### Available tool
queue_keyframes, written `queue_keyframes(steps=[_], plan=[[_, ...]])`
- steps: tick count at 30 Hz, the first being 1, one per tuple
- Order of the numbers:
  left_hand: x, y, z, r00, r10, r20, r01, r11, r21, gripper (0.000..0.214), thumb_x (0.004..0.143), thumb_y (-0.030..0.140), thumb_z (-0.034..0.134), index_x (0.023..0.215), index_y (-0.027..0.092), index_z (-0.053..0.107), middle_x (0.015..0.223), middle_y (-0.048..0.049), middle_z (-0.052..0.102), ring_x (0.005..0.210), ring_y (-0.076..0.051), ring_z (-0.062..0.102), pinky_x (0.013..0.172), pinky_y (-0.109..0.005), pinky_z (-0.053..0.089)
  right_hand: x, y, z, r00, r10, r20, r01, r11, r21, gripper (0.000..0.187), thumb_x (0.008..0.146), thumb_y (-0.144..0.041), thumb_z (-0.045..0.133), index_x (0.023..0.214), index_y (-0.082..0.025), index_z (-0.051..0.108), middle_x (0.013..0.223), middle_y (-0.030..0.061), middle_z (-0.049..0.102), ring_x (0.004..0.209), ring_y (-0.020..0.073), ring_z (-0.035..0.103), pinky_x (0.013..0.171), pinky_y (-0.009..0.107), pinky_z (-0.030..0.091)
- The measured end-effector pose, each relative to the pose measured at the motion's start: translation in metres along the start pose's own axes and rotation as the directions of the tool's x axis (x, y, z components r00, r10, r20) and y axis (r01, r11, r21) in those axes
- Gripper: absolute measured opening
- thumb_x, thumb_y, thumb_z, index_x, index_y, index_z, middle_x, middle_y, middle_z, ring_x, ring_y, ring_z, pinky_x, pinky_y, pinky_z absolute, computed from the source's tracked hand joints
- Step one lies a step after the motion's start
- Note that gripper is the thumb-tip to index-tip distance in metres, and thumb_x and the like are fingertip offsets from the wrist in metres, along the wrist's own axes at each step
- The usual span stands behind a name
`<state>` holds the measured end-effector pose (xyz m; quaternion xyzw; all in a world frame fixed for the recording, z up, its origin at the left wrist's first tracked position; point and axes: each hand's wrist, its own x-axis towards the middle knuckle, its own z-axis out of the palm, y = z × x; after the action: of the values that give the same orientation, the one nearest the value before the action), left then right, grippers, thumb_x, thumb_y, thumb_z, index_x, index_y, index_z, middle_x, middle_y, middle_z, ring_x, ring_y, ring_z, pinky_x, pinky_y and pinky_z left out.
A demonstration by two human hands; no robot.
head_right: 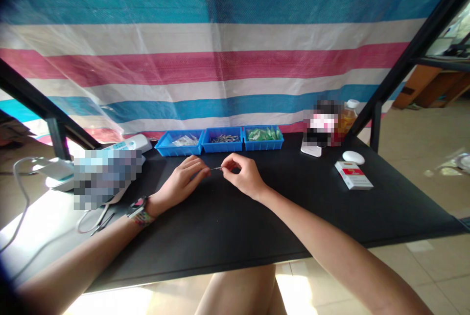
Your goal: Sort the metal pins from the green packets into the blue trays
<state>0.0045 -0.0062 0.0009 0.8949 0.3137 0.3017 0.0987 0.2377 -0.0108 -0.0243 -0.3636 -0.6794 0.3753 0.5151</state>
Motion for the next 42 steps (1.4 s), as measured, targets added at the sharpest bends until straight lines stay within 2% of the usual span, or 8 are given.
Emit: queue_keyframes(steps=[6, 13, 23, 35, 42], plan=[[0.0, 0.002, 0.0, 0.999, -0.038, -0.001, 0.038, 0.999, 0.017, 0.024, 0.11, 0.034, 0.046, 0.101, 0.02, 0.064, 0.096, -0.0066, 0.067, 0.093, -0.022, 0.058, 0.087, -0.037, 0.049, 0.001, -0.001, -0.002, 0.999, 0.03, 0.011, -0.03, 1.0, -0.008, 0.013, 0.089, -0.032, 0.07, 0.086, -0.021, 0.065, 0.08, 0.0, 0.069, 0.077, 0.017, 0.066, 0.076, 0.03, 0.053], [0.0, 0.003, 0.001, 0.997, -0.061, -0.055, 0.061, 0.998, 0.005, 0.016, 0.107, 0.03, 0.052, 0.105, 0.021, 0.064, 0.1, -0.0062, 0.069, 0.095, -0.022, 0.061, 0.087, -0.036, 0.05, 0.001, 0.003, -0.002, 0.999, 0.034, 0.031, -0.035, 0.999, 0.031, 0.016, 0.09, -0.034, 0.07, 0.086, -0.02, 0.063, 0.081, 0.0011, 0.07, 0.079, 0.0178, 0.067, 0.078, 0.031, 0.053], [0.001, 0.002, 0.001, 0.999, -0.021, -0.034, 0.022, 0.999, 0.035, 0.021, 0.108, 0.028, 0.049, 0.098, 0.02, 0.065, 0.093, -0.0061, 0.067, 0.089, -0.021, 0.057, 0.082, -0.034, 0.048, 0.0, -0.002, 0.0, 0.996, 0.083, 0.034, -0.086, 0.991, 0.102, 0.012, 0.085, -0.03, 0.071, 0.086, -0.021, 0.063, 0.08, -0.0007, 0.067, 0.075, 0.0164, 0.066, 0.073, 0.03, 0.053], [0.001, -0.001, 0.001, 0.999, -0.05, -0.019, 0.05, 0.999, 0.02, 0.024, 0.108, 0.029, 0.05, 0.09, 0.02, 0.064, 0.086, -0.0047, 0.064, 0.085, -0.02, 0.057, 0.078, -0.032, 0.047, 0.0, -0.007, 0.001, 1.0, -0.006, -0.016, 0.007, 0.999, 0.052, 0.006, 0.079, -0.021, 0.069, 0.081, -0.021, 0.063, 0.078, -0.0014, 0.066, 0.071, 0.0152, 0.064, 0.071, 0.029, 0.054], [0.001, 0.002, 0.0, 0.999, -0.038, -0.001, 0.038, 0.999, 0.032, 0.024, 0.109, 0.03, 0.047, 0.093, 0.02, 0.063, 0.087, -0.0052, 0.064, 0.086, -0.021, 0.058, 0.079, -0.034, 0.048, 0.0, -0.005, 0.001, 0.999, 0.029, -0.02, -0.028, 0.998, 0.047, 0.006, 0.079, -0.022, 0.069, 0.08, -0.021, 0.063, 0.074, -0.002, 0.065, 0.068, 0.0147, 0.062, 0.067, 0.028, 0.052]])
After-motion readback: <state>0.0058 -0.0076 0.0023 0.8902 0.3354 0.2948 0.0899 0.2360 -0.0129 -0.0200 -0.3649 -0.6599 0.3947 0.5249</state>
